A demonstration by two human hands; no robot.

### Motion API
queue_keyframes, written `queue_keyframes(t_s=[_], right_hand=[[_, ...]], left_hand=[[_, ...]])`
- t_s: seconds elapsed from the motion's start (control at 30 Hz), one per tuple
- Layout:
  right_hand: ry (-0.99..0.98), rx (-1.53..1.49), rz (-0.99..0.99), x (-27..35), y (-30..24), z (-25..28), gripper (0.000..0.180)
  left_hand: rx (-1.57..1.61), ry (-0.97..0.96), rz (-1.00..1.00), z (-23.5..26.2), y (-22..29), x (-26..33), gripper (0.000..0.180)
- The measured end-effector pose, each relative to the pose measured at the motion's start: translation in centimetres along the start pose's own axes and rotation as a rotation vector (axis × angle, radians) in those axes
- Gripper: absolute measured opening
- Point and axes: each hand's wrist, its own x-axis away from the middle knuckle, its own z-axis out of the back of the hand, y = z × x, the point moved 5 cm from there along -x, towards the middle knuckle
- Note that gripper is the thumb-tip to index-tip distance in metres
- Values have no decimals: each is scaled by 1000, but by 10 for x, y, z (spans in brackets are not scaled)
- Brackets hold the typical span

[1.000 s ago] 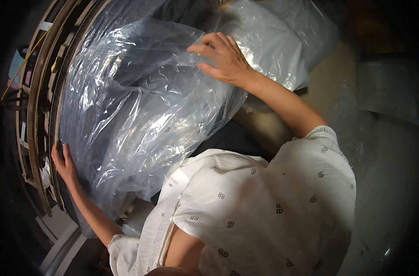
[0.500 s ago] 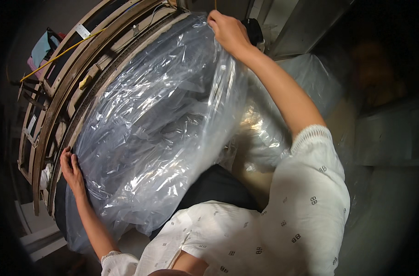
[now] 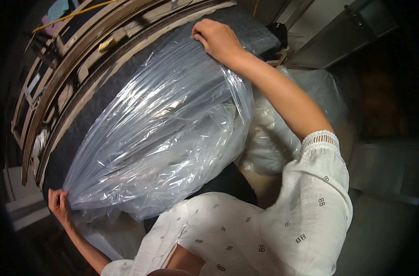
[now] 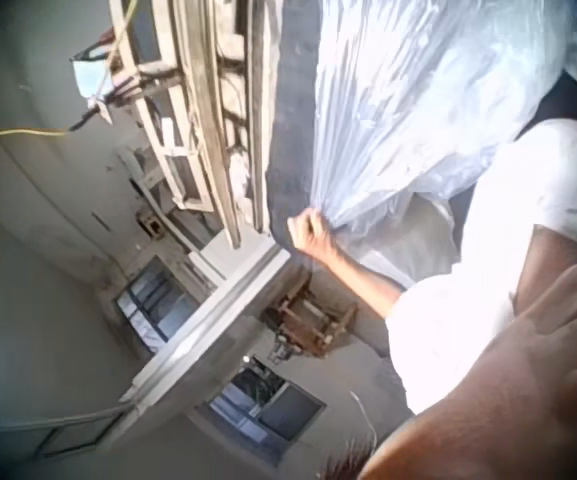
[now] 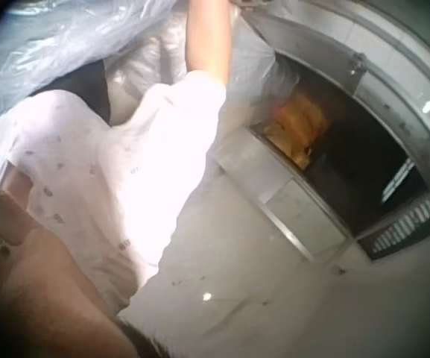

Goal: Wrapping a large industrial object in clear plastic film.

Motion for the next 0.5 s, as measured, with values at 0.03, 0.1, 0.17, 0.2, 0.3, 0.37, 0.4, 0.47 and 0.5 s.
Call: queue_keyframes(t_s=[0.03,0.1,0.17,0.2,0.3,0.37,0.4,0.47,0.5], right_hand=[[-1,-58,-58,-5,-3,-1,13],[1,-105,-113,-12,-6,-6,16],[-45,-25,-256,-20,0,-18,22],[-42,-16,-278,-22,0,-22,27],[-39,50,-253,-25,-4,-29,26],[-114,36,-245,-23,-18,-29,27],[-182,15,-248,-23,-24,-32,29],[-195,-39,-236,-25,-32,-35,30],[-198,-79,-235,-25,-34,-37,31]], left_hand=[[-24,8,-51,17,10,11,9],[1,-15,-54,27,27,34,11],[22,-5,-45,25,44,51,15],[44,6,-26,21,48,62,16],[75,39,169,3,57,103,16],[-59,-2,138,-9,54,129,16],[-70,1,151,-12,51,144,16],[-25,47,260,-22,34,174,13],[-32,45,271,-30,32,182,13]])
